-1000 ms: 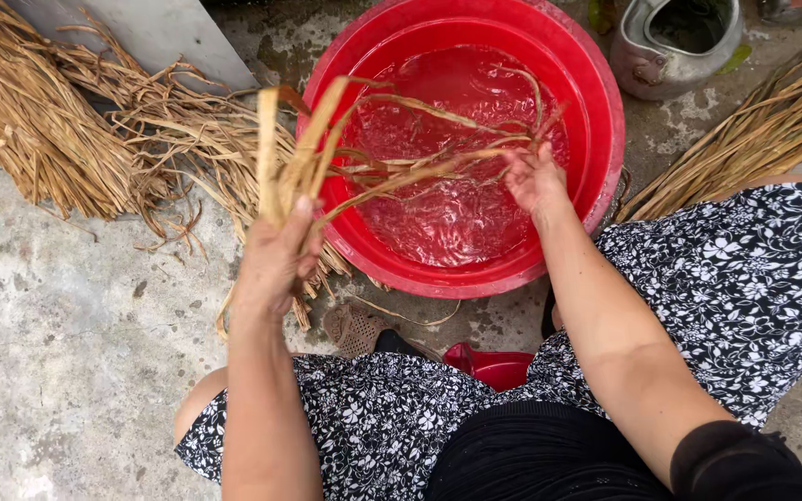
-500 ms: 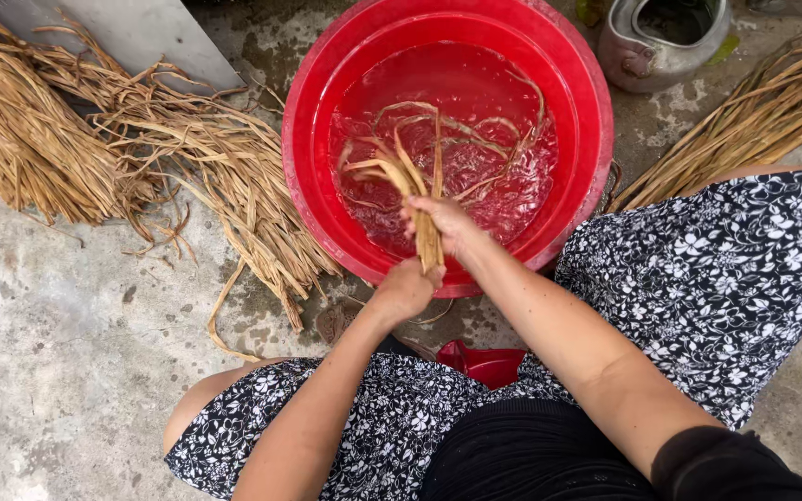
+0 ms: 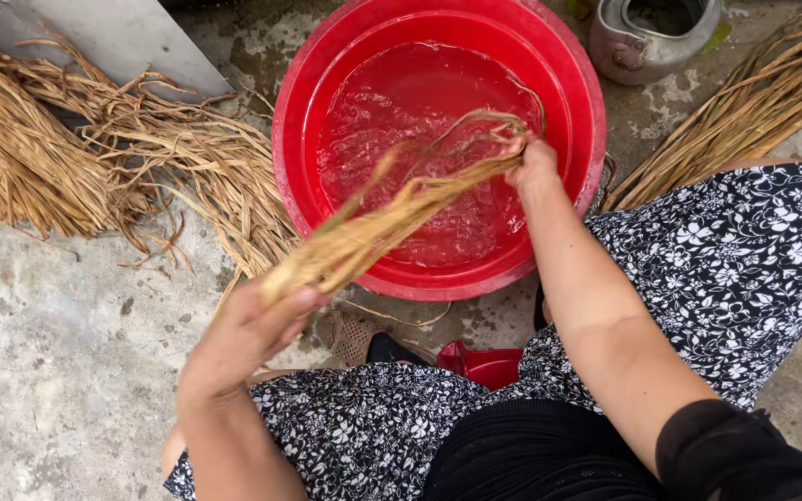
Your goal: The person sits on the ground and washes bundles of dried leaf strips in a red basin of water, dipping, swishing and turning the strips by hand, then lifting them out and setting them aside while taking new dry bundles from the pile.
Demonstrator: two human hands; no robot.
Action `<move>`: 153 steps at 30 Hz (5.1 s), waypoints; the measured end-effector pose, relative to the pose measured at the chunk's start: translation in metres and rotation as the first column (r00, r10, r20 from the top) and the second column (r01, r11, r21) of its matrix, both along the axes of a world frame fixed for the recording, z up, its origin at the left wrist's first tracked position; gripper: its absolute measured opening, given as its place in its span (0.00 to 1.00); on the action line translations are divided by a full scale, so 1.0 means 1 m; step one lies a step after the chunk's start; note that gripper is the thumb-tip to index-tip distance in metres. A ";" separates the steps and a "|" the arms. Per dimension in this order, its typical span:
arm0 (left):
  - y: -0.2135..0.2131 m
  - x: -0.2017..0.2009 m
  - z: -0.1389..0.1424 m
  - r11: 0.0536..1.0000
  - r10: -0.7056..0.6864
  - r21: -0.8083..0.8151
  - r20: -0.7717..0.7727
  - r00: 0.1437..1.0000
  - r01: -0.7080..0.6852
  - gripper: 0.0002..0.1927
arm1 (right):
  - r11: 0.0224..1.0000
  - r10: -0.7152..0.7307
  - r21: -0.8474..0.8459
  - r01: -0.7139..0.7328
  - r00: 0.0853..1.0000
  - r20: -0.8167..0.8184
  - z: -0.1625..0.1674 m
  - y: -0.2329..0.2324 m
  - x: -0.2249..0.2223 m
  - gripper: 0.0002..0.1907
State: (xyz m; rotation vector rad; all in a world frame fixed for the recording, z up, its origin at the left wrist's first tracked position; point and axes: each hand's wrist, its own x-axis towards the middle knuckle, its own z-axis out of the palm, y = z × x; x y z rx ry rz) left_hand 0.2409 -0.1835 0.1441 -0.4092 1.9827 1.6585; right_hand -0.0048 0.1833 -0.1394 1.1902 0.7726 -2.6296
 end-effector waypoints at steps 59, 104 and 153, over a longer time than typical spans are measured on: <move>0.086 -0.114 -0.193 0.910 0.388 0.111 0.114 0.915 -0.400 0.23 | -0.111 0.925 0.770 -0.628 0.217 0.311 -0.003 -0.103 0.071 0.25; 0.176 -0.138 -0.251 0.680 0.396 0.533 0.312 0.864 -0.504 0.59 | -0.126 0.822 0.882 -0.453 0.450 0.349 0.044 -0.115 0.115 0.33; 0.185 -0.124 -0.270 0.836 0.038 0.508 0.325 0.945 -0.208 0.21 | 0.334 0.749 0.546 -0.768 0.568 0.341 0.032 -0.070 0.083 0.23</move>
